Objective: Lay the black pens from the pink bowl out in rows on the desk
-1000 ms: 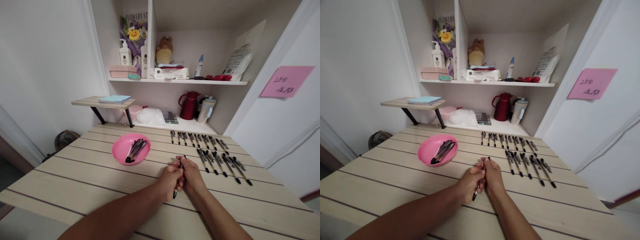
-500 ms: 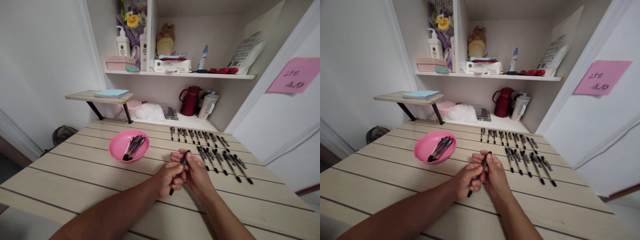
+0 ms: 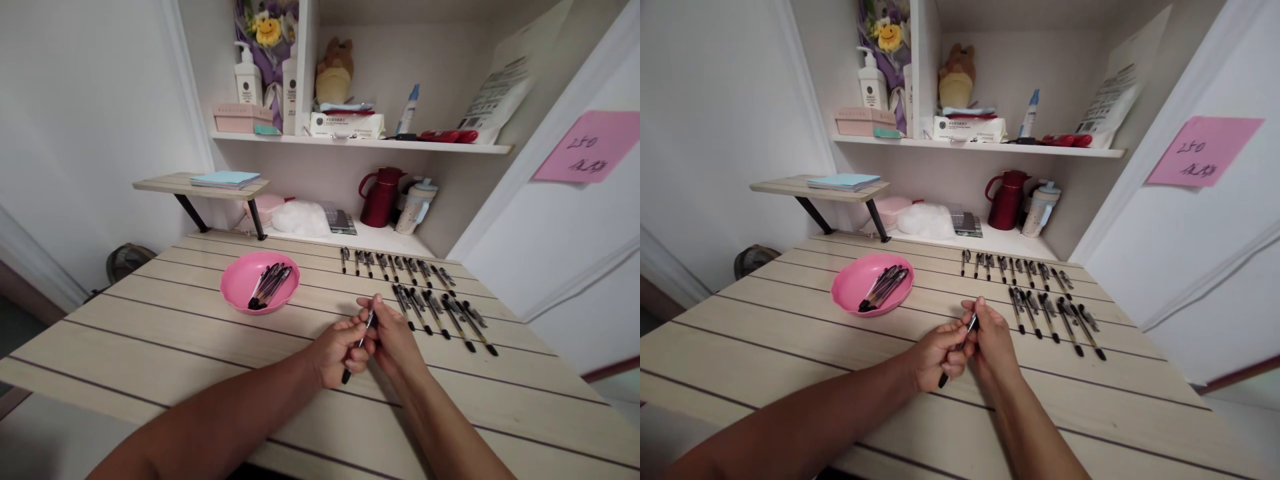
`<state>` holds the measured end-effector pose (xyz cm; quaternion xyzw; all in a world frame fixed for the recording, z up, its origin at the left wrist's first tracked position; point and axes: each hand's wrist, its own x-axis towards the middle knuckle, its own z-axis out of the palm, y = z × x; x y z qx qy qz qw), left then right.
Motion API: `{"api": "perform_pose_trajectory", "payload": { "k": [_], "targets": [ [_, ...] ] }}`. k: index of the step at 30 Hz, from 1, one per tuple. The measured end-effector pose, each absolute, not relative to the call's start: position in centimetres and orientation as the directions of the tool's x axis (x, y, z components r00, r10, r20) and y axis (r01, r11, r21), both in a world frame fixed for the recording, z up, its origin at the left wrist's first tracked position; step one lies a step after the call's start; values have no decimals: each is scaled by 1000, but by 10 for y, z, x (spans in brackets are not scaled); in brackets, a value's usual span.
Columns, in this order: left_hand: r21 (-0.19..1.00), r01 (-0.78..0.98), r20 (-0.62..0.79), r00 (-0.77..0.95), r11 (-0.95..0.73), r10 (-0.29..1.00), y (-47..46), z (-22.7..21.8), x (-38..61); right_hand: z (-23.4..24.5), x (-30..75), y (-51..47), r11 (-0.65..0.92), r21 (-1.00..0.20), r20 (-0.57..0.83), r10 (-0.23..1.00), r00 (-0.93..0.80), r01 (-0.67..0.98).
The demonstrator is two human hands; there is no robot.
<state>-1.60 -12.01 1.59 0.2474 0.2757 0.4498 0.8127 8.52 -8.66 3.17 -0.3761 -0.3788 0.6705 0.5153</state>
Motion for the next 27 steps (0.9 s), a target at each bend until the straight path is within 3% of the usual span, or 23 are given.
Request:
{"api": "perform_pose_trajectory", "payload": {
  "k": [7, 14, 18, 27],
  "targets": [
    [689, -567, -157, 490, 451, 857, -120, 20, -20, 35, 89, -87, -166, -841, -8, 956, -295, -515],
    [844, -483, -156, 195, 233, 968, -117, 8, -8, 27, 81, -89, -182, -925, -106, 967, -233, -334],
    [807, -502, -188, 277, 309, 942, -118, 8, -6, 23, 78, -87, -138, -947, -103, 986, -132, -290],
    [720, -532, -141, 517, 446, 844, -121, 21, -24, 32, 90, -90, -61, -892, 71, 960, -271, -447]
  ]
}}
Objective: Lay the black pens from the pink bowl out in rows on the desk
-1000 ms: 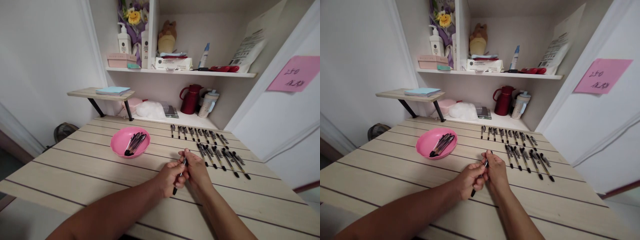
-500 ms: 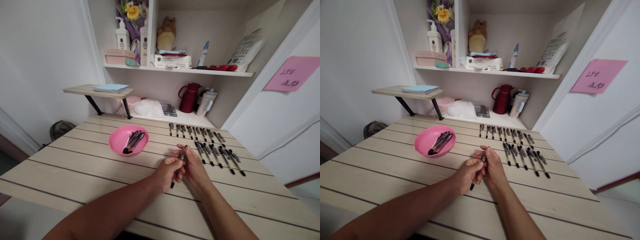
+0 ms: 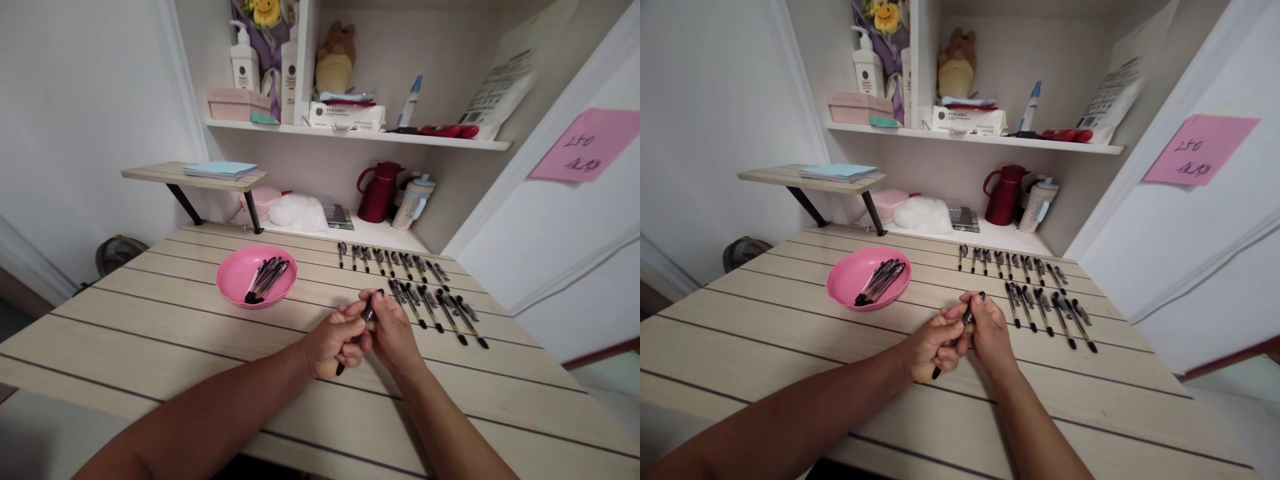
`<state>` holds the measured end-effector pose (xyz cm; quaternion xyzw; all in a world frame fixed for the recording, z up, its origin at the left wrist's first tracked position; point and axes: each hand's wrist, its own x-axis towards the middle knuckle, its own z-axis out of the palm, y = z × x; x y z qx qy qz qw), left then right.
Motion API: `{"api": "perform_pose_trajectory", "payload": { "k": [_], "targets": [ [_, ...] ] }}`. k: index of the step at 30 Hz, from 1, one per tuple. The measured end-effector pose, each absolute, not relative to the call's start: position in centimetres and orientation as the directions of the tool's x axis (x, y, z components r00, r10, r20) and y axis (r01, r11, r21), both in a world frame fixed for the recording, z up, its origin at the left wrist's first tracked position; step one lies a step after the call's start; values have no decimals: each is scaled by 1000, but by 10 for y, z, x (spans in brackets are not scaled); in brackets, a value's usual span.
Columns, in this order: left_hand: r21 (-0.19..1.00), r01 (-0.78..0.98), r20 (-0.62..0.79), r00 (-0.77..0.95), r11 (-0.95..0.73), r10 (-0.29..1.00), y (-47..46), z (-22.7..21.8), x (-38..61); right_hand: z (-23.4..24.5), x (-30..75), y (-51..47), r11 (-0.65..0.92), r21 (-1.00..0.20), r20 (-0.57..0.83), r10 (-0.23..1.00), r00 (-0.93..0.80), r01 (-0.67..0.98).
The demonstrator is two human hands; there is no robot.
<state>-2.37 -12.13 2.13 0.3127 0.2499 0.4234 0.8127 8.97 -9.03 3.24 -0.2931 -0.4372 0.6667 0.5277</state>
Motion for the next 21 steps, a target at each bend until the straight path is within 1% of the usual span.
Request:
{"api": "perform_pose_trajectory", "payload": {
  "k": [2, 4, 7, 10, 14, 17, 19, 21],
  "targets": [
    [693, -540, -131, 558, 479, 819, -122, 21, -25, 36, 92, -91, -85, -863, 84, 948, -308, -498],
    [684, -548, -127, 559, 481, 819, -123, 20, -24, 38, 94, -91, -114, -839, 92, 934, -344, -533],
    [702, -549, -138, 520, 453, 843, -122, 18, -20, 37, 95, -88, -135, -836, 101, 915, -390, -532],
    [738, -521, -147, 494, 428, 857, -122, 18, -18, 35, 97, -83, -118, -834, 115, 918, -379, -539],
    [777, -456, -164, 518, 434, 840, -122, 15, -18, 37, 104, -74, -94, -776, 119, 949, -292, -623],
    [797, -421, -168, 534, 433, 829, -122, 12, -18, 38, 115, -64, -36, -731, 138, 970, -199, -682],
    [803, -408, -179, 529, 434, 829, -121, 12, -18, 36, 124, -54, 29, -736, 141, 984, -112, -676],
    [806, -402, -191, 520, 435, 833, -121, 12, -17, 34, 136, -42, 55, -792, 90, 996, -27, -608]
  ]
}}
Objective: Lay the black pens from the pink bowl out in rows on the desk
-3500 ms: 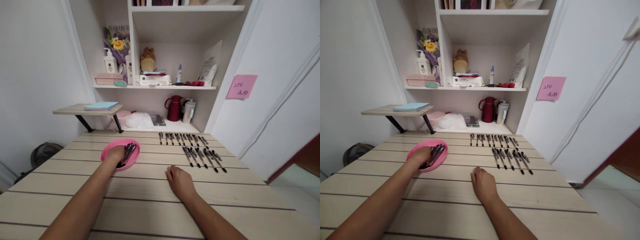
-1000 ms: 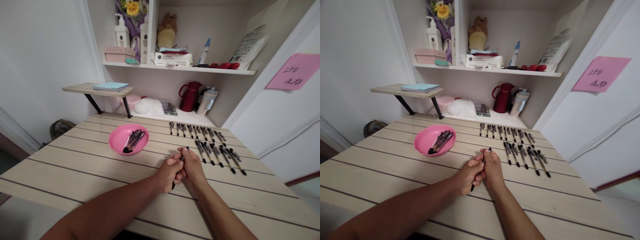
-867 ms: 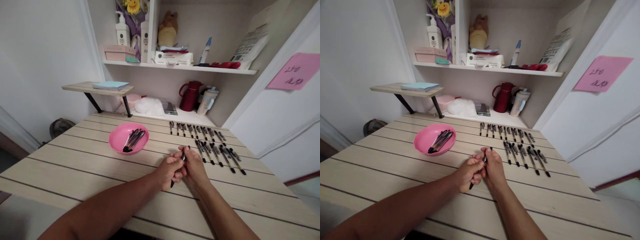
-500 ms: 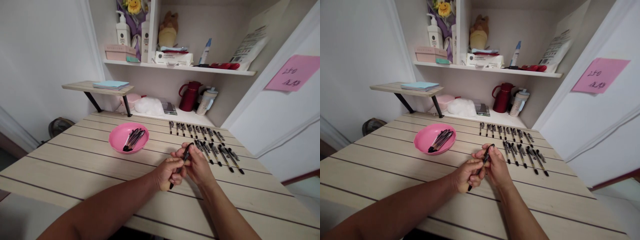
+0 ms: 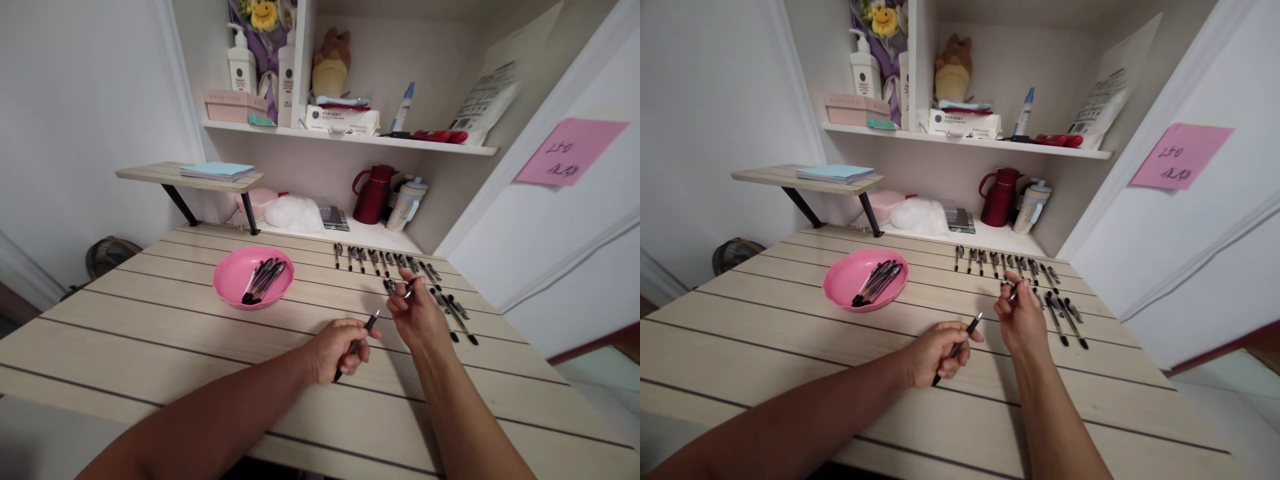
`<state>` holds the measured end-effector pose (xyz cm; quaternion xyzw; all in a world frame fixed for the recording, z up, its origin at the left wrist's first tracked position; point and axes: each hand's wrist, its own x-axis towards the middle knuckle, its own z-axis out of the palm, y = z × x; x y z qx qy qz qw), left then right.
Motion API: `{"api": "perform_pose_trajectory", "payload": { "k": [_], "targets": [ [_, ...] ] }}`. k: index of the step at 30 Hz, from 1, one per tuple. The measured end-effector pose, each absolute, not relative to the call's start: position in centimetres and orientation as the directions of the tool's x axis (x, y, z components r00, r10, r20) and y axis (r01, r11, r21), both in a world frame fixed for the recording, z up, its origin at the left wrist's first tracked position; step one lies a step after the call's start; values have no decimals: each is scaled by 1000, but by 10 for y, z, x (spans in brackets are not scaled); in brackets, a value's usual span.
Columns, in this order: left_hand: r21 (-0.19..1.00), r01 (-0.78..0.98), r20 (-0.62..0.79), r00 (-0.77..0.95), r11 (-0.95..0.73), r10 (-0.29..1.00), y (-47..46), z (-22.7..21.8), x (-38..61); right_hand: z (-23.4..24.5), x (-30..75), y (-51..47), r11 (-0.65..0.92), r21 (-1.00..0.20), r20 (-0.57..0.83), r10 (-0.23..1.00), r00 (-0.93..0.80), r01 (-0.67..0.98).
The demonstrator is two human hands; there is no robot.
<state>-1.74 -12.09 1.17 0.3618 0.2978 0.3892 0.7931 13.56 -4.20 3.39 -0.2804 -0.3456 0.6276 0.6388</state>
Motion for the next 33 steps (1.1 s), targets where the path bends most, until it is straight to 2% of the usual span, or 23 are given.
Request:
{"api": "perform_pose_trajectory", "payload": {
  "k": [3, 5, 7, 10, 12, 14, 16, 18, 21, 28, 33],
  "targets": [
    [807, -399, -195, 516, 436, 834, -120, 11, -17, 34, 153, -21, -21, -906, -56, 996, 71, -424],
    [806, -396, -192, 528, 440, 827, -118, 10, -17, 38, 163, -7, -65, -965, -99, 987, 127, -254],
    [804, -400, -185, 535, 440, 825, -116, 9, -18, 43, 168, 4, -61, -998, -65, 984, 168, -25],
    [798, -412, -181, 532, 440, 827, -113, 8, -18, 46, 167, 16, -44, -963, -5, 989, 148, 266],
    [792, -412, -188, 537, 450, 822, -112, 9, -18, 45, 162, 20, -10, -859, 52, 993, 106, 512],
    [790, -404, -198, 545, 462, 815, -111, 10, -18, 40, 153, 23, 42, -588, 134, 990, 45, 808],
    [791, -393, -206, 550, 469, 809, -111, 12, -18, 32, 145, 25, 74, -270, 178, 984, -25, 960],
    [793, -387, -212, 550, 471, 808, -111, 13, -18, 23, 138, 27, 79, -117, 172, 983, -58, 990],
    [792, -383, -215, 555, 476, 804, -111, 13, -19, 12, 131, 30, 80, -53, 165, 984, -71, 995],
    [777, -383, -241, 552, 499, 798, -110, 15, -20, 12, 130, 29, 106, -52, 172, 980, -96, 993],
    [773, -402, -220, 556, 491, 801, -110, 12, -20, 32, 158, 22, 96, -164, 241, 969, -55, 982]
  ]
}}
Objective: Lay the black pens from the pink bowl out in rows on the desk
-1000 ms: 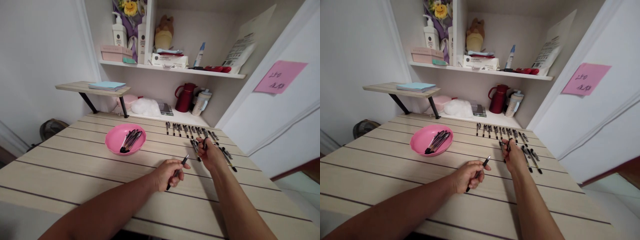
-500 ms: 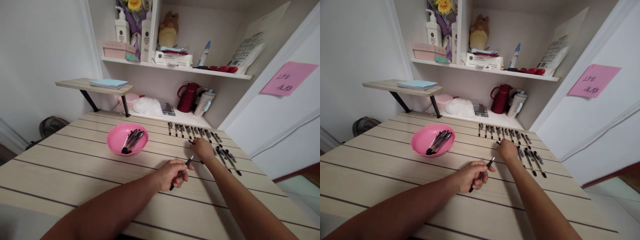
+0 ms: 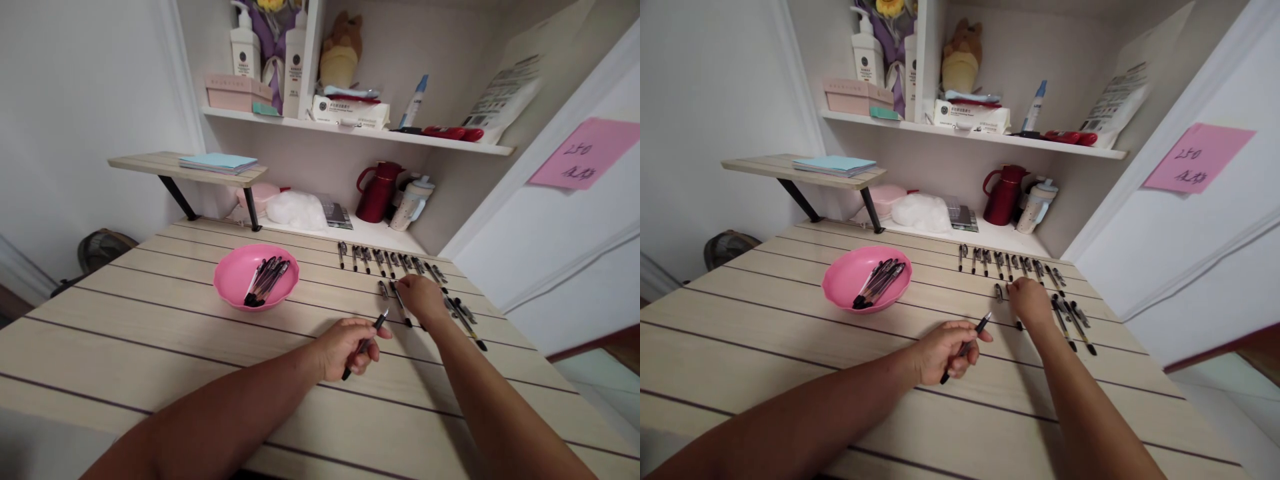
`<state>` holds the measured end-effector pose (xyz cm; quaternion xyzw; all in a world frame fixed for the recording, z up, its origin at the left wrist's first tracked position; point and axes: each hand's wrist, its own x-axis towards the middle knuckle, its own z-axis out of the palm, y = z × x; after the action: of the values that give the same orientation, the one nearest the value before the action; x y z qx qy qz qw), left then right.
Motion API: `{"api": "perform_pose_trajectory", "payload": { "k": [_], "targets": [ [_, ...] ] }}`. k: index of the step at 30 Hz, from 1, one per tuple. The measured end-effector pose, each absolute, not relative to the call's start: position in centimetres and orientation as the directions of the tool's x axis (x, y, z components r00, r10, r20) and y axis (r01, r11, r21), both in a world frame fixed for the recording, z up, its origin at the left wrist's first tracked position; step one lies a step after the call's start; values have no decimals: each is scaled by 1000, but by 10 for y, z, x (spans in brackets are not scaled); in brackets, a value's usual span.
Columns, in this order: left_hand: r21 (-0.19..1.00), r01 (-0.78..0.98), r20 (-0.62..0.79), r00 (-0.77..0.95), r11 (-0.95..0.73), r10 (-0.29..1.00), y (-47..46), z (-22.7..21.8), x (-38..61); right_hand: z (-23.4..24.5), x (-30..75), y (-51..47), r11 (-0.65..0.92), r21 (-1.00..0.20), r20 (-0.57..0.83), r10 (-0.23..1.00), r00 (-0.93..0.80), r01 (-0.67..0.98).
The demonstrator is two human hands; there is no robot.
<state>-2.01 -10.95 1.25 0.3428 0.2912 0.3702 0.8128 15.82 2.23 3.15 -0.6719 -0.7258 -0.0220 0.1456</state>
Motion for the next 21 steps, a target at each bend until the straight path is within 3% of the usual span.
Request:
{"api": "perform_pose_trajectory", "payload": {
  "k": [3, 6, 8, 10, 13, 21],
  "targets": [
    [779, -410, -198, 556, 474, 807, -109, 10, -20, 41, 180, 13, 42, -275, 265, 964, 34, 960],
    [782, -409, -196, 555, 471, 809, -108, 9, -20, 42, 186, -7, -7, -553, 159, 981, 114, 833],
    [781, -412, -194, 554, 469, 810, -108, 8, -20, 40, 177, -27, -24, -801, 20, 998, 66, 598],
    [783, -414, -195, 545, 464, 816, -108, 8, -19, 38, 162, -47, -75, -949, -106, 991, -84, 305],
    [790, -417, -196, 524, 450, 829, -108, 8, -18, 37, 138, -70, -119, -986, -142, 965, -222, 116],
    [816, -403, -202, 474, 415, 857, -111, 10, -15, 30, 115, -78, -68, -995, -57, 988, -144, -77]
  ]
}}
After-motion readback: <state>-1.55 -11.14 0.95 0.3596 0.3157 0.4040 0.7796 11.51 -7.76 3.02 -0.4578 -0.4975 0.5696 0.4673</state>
